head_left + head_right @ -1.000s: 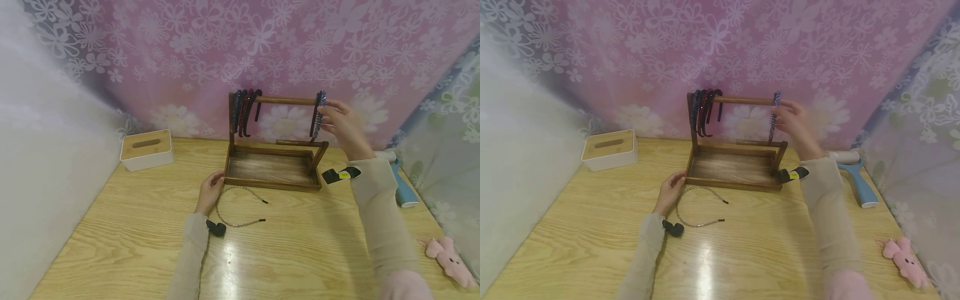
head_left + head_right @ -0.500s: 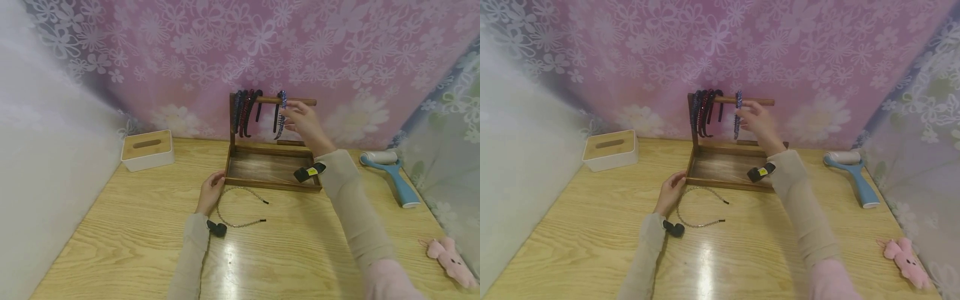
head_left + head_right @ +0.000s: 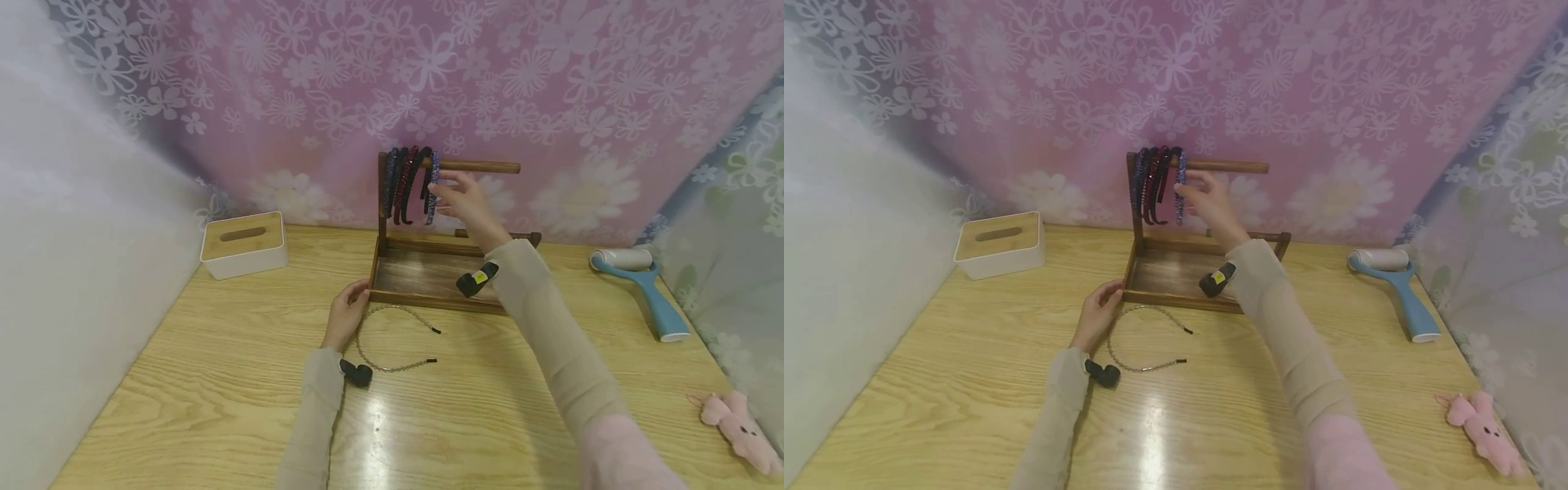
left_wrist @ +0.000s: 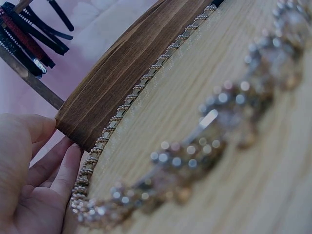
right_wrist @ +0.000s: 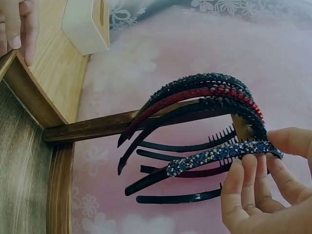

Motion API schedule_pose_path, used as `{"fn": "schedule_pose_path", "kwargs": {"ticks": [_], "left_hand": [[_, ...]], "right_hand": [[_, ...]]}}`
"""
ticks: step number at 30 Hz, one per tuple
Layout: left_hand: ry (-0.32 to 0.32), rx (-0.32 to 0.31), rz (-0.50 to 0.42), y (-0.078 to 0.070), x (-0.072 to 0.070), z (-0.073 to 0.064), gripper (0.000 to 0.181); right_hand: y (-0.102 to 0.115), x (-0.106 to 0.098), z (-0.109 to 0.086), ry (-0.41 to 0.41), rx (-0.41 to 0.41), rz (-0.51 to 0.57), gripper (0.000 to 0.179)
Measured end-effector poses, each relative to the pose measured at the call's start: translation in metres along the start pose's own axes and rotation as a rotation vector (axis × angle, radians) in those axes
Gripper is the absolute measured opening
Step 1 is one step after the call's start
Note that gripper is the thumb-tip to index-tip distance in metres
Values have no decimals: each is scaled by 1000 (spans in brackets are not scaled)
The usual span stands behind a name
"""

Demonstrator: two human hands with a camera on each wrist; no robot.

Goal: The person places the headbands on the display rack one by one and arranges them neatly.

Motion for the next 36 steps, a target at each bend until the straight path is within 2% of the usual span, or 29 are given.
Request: {"fn": "schedule_pose_path", "kwargs": {"ticks": [6, 12, 15, 19, 23, 26, 32, 36], "left_hand": [[-1, -2, -5, 2, 0, 1, 32], [-4, -5, -5, 2, 1, 1, 32], [-8, -5, 2, 2, 0, 1, 32], [-2, -6, -11, 1, 0, 1, 33], [25, -1, -23, -19, -6, -10, 34], [33, -4, -13, -29, -9, -15, 34], [10, -27, -21, -2, 1, -2, 33], [-3, -20, -3, 0, 0, -1, 32]], "right_hand": [[-3, 5, 4, 24, 22, 10, 56], [-17, 0, 5, 4, 69, -21, 60], [-26, -4, 2, -6, 76, -39, 57], [-38, -4, -4, 20, 66, -25, 50], [-50, -4, -12, 64, 72, -30, 46], [-62, -5, -18, 74, 104, -27, 46], [-92, -5, -39, 128, 151, -17, 44], [-116, 1, -56, 191, 142, -66, 41]]}}
Point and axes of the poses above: each hand's wrist, its own z-axis towards the middle knuckle, its own x-axis out of the palm, y = z × x, the point moved 9 cm from there along z, towards the middle knuckle, and after that the axes turned 14 degrees about z, right-handed, at the moved point
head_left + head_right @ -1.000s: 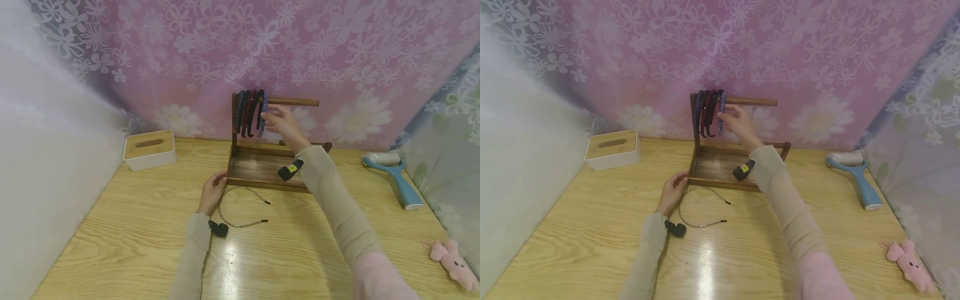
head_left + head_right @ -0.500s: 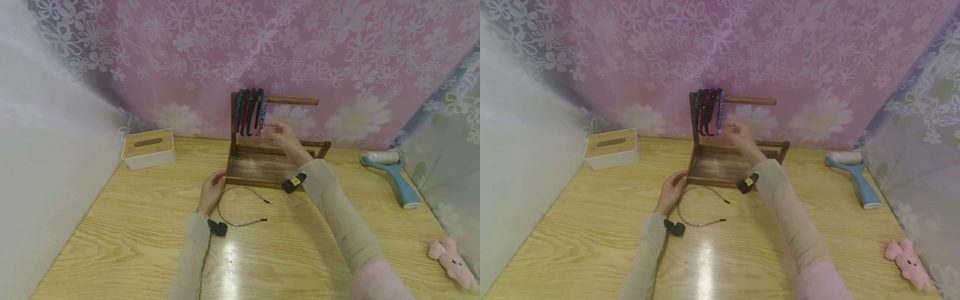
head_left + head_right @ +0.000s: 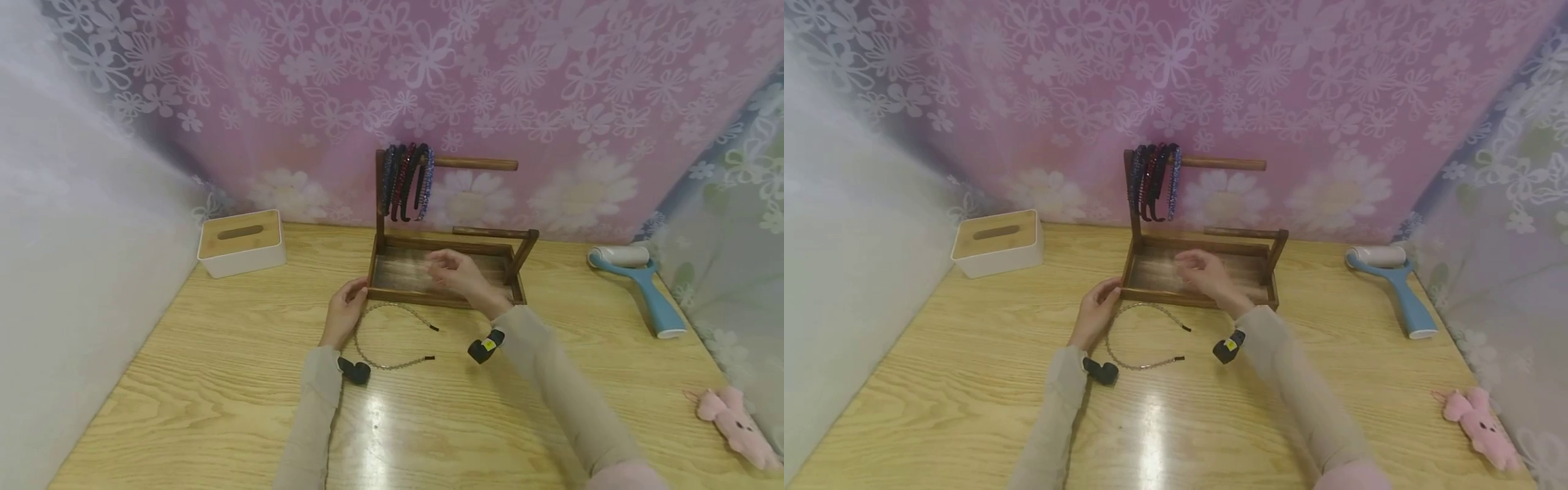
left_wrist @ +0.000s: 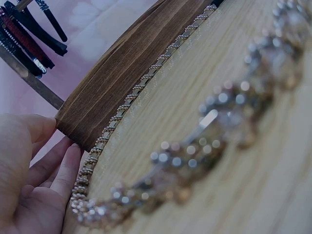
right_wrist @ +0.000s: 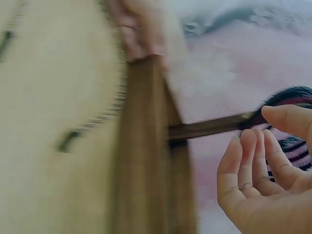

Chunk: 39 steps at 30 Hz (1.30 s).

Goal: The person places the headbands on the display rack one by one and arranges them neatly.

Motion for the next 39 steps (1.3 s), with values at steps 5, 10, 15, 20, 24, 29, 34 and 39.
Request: {"fn": "schedule_pose_path", "kwargs": {"ticks": [5, 10, 15, 20, 24, 29, 34, 39], "left_hand": [[-4, 10, -11, -1, -2, 0, 32], [-1, -10, -29, 1, -2, 0, 33], [-4, -12, -34, 0, -1, 0, 34], [0, -18, -20, -2, 0, 0, 32], [1, -18, -8, -4, -1, -1, 31], [4, -24, -5, -2, 0, -2, 31], [-3, -15, 6, -1, 0, -1, 31], [-11, -17, 8, 0, 0, -1, 30]], "right_hand": [[-36, 21, -13, 61, 38, -2, 43], [-64, 51, -23, 117, 81, 14, 38], [-78, 82, -31, 193, 95, 4, 35], [-83, 108, -40, 289, 107, 5, 35], [-78, 122, -45, 339, 28, -99, 35], [-70, 129, -54, 318, -62, -328, 36], [-65, 129, -63, 309, -108, -468, 34], [-66, 123, -73, 337, -80, -504, 32]]}}
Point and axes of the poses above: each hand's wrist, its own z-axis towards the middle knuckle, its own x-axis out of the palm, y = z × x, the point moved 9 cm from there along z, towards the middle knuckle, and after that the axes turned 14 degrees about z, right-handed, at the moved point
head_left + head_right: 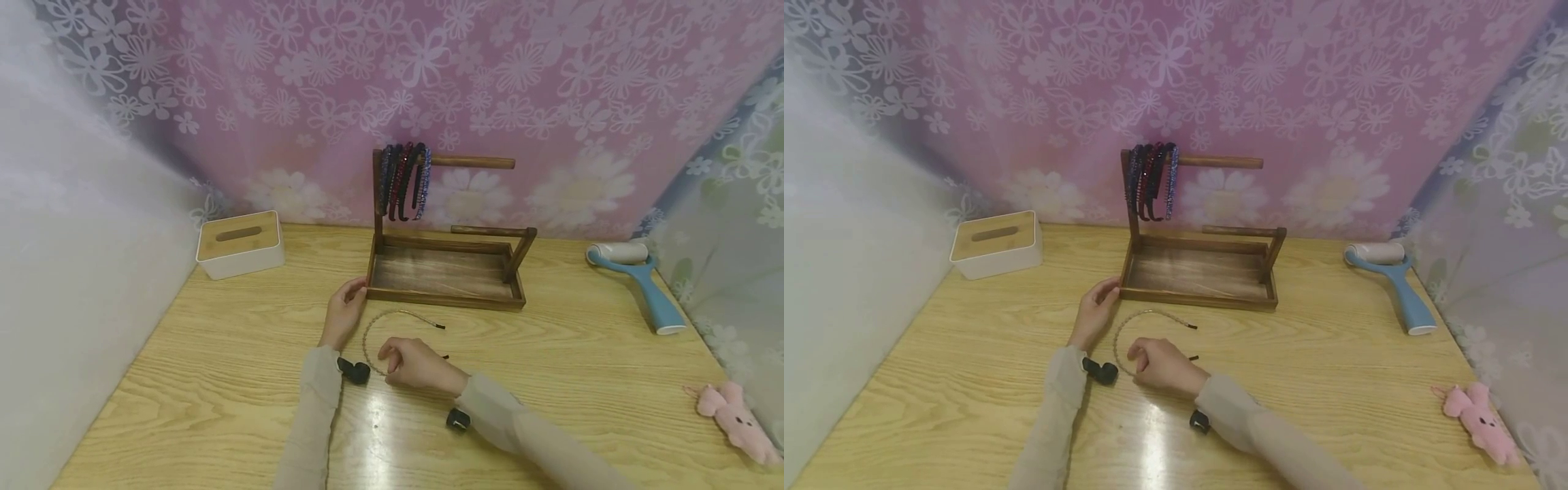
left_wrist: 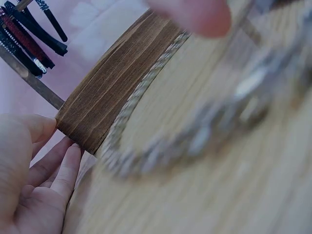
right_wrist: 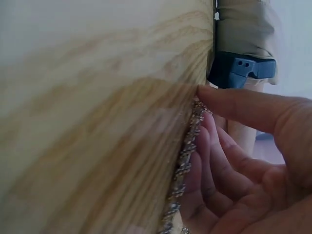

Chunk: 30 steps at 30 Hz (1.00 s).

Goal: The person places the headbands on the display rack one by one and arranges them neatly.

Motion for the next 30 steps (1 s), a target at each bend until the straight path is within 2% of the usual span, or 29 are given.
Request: {"fn": "schedule_pose_path", "kwargs": {"ticks": [7, 9, 12, 14, 16, 22, 30], "left_hand": [[1, 5, 2, 1, -1, 0, 33], [13, 5, 4, -9, -4, -5, 34], [16, 7, 11, -10, -4, -5, 33], [11, 6, 15, -10, -4, -5, 32], [-2, 7, 12, -1, -1, 0, 31], [-2, 8, 4, -4, -1, 0, 31], [-4, -8, 12, -4, -1, -1, 31]], "right_hand": [[-4, -5, -22, 36, 8, -30, 30], [-6, -8, -29, 38, 21, -37, 31], [-10, -12, -42, 50, 57, -30, 30], [-12, -14, -49, 66, 75, -10, 29], [-15, -16, -57, 82, 91, 13, 27], [-18, -28, -76, 128, 85, 78, 22], [-16, -58, -97, 145, 64, 210, 27]]}}
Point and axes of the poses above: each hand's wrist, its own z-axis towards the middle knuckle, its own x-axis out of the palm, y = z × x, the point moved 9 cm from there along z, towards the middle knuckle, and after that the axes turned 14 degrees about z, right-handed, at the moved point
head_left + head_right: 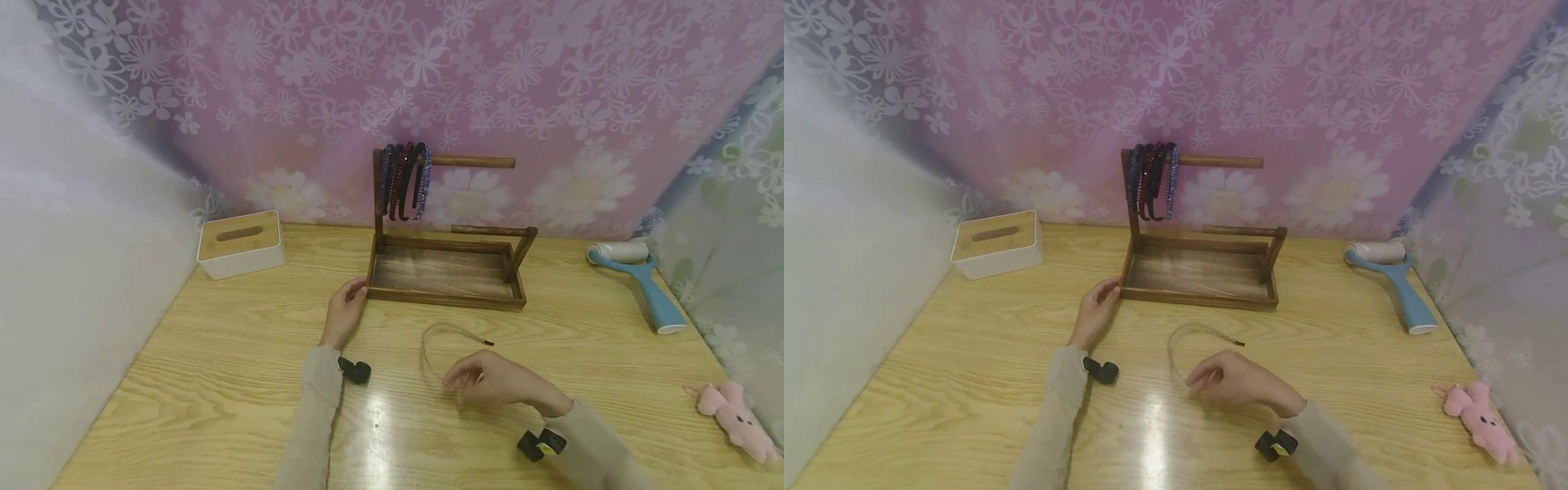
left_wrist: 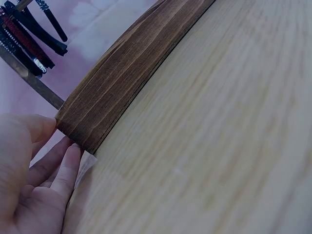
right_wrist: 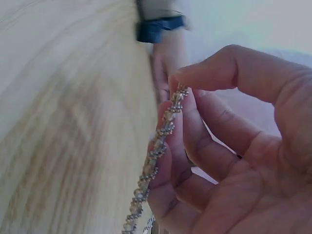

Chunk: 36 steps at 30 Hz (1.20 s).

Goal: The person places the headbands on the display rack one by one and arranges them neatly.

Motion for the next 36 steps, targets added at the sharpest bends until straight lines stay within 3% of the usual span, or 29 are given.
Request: {"fn": "schedule_pose_path", "kwargs": {"ticks": [5, 9, 15, 19, 24, 29, 36], "left_hand": [[1, 6, -3, -1, 0, 0, 31], [1, 8, -3, 0, 0, 1, 31], [0, 12, -16, 3, 1, 3, 31], [-2, 12, -28, 4, 1, 2, 31], [-2, 7, -10, 5, 1, 2, 31], [-6, 19, 1, 5, 1, 3, 31], [-1, 16, -10, 5, 1, 2, 31]], "right_hand": [[5, -12, -12, -1, -60, 60, 28], [7, -22, -21, -51, -86, 132, 33], [6, -44, -37, -210, -130, 284, 38], [8, -58, -47, -334, -203, 300, 28], [5, -78, -61, -486, -253, 338, 32], [3, -96, -73, -580, -289, 417, 32], [9, -121, -81, -670, -304, 405, 33]]}}
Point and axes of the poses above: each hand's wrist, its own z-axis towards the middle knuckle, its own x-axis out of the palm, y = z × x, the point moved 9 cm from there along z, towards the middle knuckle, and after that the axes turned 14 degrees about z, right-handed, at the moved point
